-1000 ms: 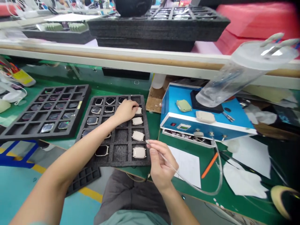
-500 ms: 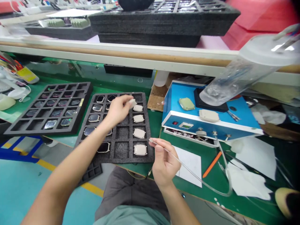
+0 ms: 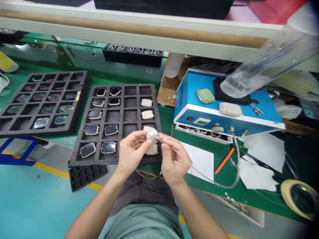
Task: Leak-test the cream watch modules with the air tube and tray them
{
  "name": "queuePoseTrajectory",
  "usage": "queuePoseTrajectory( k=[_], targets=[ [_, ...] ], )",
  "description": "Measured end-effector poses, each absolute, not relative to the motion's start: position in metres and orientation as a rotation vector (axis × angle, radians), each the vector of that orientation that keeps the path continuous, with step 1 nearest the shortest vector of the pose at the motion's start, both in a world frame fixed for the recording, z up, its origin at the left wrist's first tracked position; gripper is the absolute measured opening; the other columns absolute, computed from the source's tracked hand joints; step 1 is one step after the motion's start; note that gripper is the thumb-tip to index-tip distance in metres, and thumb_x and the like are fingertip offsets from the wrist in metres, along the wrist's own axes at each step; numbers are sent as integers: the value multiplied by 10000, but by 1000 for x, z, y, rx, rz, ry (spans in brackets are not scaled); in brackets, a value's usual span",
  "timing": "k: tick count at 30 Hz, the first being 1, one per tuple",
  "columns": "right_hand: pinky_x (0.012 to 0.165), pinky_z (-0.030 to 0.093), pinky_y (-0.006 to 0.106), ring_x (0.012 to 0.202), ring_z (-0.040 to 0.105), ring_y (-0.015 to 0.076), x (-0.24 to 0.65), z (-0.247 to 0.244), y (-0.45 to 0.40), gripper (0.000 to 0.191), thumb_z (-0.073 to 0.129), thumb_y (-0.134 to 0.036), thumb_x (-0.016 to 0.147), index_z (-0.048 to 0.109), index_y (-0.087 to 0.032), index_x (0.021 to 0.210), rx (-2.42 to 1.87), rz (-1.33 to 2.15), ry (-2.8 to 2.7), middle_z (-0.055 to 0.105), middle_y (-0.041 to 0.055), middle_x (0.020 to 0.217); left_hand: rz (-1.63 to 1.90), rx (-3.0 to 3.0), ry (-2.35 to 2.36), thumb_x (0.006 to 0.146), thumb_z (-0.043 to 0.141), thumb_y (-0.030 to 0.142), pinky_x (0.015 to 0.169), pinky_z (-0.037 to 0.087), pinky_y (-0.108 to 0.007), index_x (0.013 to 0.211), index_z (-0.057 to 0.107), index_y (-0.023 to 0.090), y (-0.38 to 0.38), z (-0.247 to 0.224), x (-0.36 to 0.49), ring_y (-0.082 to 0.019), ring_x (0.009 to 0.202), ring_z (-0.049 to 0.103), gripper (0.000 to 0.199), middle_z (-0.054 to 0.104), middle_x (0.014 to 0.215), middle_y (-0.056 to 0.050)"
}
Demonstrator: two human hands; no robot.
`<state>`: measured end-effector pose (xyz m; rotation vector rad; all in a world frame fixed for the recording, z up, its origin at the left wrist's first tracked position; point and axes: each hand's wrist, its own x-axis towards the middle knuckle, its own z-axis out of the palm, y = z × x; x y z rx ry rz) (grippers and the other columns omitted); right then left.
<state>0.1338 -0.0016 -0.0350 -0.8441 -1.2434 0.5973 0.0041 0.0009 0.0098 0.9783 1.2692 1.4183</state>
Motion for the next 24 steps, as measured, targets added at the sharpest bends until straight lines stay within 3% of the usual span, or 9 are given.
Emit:
queuePoseTrajectory(
  k=[24],
  targets=[
    [921, 687, 471, 1074, 788, 240, 136, -30, 0, 197, 641, -137, 998, 747, -258, 1112, -881, 542, -1282, 809, 66, 1093, 1452, 995, 1252, 748, 898, 261, 745, 688, -292, 963, 799, 177, -4, 8, 8, -217, 822, 813, 251, 840, 942, -63]
  ],
)
